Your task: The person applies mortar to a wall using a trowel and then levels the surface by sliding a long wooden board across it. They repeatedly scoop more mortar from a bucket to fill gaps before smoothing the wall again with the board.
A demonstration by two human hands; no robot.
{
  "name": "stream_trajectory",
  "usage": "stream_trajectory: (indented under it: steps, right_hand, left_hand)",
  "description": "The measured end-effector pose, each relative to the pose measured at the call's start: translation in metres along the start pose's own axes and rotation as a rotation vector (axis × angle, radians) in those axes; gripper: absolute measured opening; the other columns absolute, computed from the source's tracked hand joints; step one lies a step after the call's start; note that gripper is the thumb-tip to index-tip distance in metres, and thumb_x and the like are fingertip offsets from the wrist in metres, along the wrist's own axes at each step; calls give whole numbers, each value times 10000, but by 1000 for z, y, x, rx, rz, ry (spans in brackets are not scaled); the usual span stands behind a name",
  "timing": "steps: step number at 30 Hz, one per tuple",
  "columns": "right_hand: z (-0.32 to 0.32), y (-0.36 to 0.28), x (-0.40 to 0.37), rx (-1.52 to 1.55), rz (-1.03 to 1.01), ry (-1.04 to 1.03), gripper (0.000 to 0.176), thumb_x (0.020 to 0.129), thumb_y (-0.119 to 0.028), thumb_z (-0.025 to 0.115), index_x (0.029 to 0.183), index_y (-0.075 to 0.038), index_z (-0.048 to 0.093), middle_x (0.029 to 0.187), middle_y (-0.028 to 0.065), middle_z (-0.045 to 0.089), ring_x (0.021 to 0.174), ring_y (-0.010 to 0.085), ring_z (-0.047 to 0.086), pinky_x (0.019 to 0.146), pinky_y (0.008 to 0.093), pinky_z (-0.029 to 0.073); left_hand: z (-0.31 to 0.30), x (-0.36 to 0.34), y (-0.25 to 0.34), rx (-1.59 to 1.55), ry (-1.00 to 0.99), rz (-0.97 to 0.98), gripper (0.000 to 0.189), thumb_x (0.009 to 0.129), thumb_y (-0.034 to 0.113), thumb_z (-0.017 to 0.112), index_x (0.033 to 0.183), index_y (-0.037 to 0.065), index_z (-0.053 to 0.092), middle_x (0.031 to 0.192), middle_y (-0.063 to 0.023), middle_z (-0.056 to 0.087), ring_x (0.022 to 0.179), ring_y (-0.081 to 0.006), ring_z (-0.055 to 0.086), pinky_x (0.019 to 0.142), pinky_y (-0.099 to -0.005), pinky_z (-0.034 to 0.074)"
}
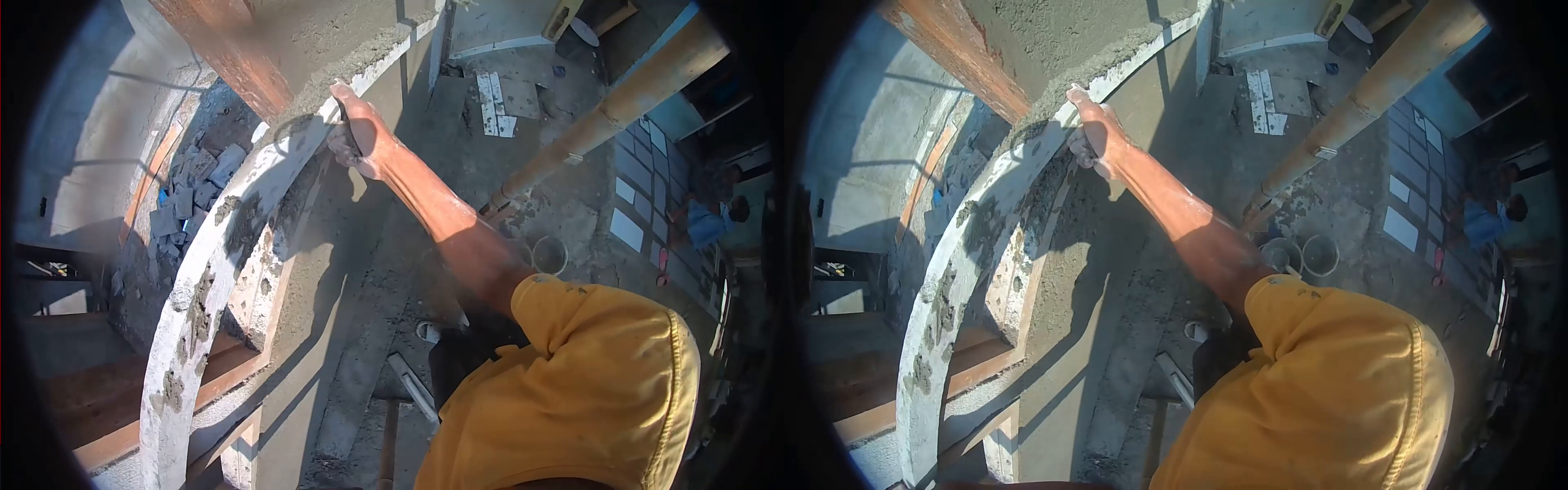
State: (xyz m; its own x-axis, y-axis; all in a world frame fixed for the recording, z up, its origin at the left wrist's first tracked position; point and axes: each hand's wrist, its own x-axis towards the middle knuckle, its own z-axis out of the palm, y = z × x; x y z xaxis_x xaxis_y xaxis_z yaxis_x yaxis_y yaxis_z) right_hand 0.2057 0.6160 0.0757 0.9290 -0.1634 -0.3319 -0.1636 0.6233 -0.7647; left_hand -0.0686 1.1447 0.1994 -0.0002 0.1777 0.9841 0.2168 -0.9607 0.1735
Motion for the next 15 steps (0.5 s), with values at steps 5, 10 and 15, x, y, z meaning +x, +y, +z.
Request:
stream_trajectory:
  steps: [5,10,15]
  right_hand:
    - [-39,77,7,153,55,-141,510,1005,-558,654,802,-105,538,578,-14,423,381,104,362,350,273,290]
    - [-60,151,1,155,157,-57,468,1003,-540,656,861,-103,563,610,23,498,363,97,365,337,271,277]
    - [-89,224,-60,141,407,-75,453,1033,-532,605,921,-93,585,622,31,535,367,107,369,353,277,301]
  left_hand:
    - [12,-6,-49,-504,187,-946,173,782,161,707,934,89,746,1006,-145,723,905,-365,686,846,-561,568]
    - [-19,13,-64,-588,391,-1028,326,630,78,791,949,96,728,1076,-153,718,961,-375,692,855,-592,585]
    - [-123,60,-79,-526,357,-871,377,600,97,828,967,137,749,1125,-135,704,997,-351,678,875,-572,563]
